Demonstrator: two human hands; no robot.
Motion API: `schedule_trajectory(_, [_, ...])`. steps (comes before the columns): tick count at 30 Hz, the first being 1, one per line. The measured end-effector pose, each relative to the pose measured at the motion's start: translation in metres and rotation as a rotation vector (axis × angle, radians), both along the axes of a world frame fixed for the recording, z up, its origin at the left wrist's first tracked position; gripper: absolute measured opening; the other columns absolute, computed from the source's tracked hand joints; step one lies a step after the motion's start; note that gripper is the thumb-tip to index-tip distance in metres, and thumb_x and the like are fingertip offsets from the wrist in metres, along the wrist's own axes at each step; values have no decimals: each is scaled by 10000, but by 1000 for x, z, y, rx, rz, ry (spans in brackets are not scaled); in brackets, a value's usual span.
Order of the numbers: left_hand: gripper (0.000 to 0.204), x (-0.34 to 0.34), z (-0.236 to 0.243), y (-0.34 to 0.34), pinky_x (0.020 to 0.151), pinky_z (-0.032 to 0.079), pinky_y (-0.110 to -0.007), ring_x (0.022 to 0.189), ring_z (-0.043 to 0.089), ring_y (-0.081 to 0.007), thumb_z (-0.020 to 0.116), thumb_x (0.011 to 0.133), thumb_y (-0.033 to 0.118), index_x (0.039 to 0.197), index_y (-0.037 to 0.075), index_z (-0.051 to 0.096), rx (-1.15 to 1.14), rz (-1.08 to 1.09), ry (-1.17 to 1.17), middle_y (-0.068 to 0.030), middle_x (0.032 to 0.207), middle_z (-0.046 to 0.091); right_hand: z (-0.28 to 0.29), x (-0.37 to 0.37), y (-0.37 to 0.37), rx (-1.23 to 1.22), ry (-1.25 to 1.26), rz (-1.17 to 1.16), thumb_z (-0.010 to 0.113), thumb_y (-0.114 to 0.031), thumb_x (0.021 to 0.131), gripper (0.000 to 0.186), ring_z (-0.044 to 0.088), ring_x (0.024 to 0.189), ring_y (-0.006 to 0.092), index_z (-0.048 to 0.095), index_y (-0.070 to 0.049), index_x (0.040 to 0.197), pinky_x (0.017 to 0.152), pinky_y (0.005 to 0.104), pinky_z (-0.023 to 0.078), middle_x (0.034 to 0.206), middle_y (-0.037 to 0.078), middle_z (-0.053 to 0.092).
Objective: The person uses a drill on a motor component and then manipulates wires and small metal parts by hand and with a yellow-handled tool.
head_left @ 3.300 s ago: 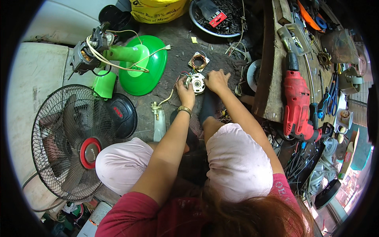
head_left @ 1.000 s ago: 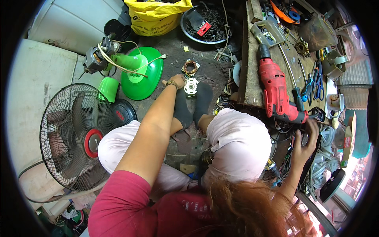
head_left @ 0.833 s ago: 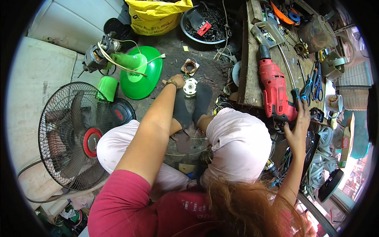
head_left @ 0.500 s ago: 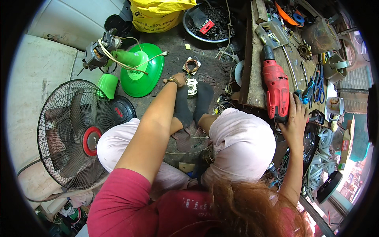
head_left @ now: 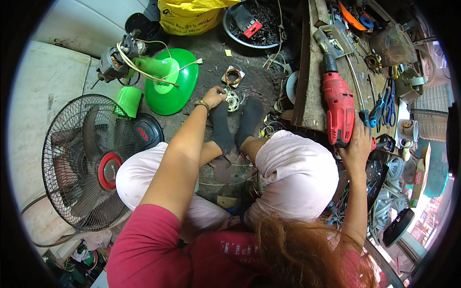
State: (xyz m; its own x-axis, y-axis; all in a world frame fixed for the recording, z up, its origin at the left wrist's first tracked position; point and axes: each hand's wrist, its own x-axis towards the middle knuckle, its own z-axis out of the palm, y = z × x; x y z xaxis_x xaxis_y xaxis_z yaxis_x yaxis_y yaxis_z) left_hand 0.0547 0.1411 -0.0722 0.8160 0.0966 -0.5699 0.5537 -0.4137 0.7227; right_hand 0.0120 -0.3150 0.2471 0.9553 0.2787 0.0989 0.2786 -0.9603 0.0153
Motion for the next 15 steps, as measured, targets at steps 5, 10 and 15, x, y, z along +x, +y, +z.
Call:
schedule_trajectory(5, [280,-2,10,-5,788,501,-288,862,625,-154,680,804,156,1049,31,628,-333,161,1,-79,956,667,-2,0,-4,-13,-13,5,741,3,471,984,522,1053,344,393,-44,1390,907,412,421,1273,143,534])
schedule_trajectory(10, [317,1,16,-5,814,479,-273,877,602,-135,655,802,137,1102,46,612,-473,231,98,-55,970,650,-1,0,0,-18,-37,-14,730,6,471,982,529,1034,338,394,-49,1392,892,412,424,1257,128,548])
schedule_trajectory(15, [337,5,11,-8,832,451,-276,904,572,-142,645,793,185,1099,50,603,-338,147,112,-57,989,627,0,1,3,-37,-22,-32,733,4,475,982,532,1024,336,395,-56,1395,888,415,425,1241,127,558])
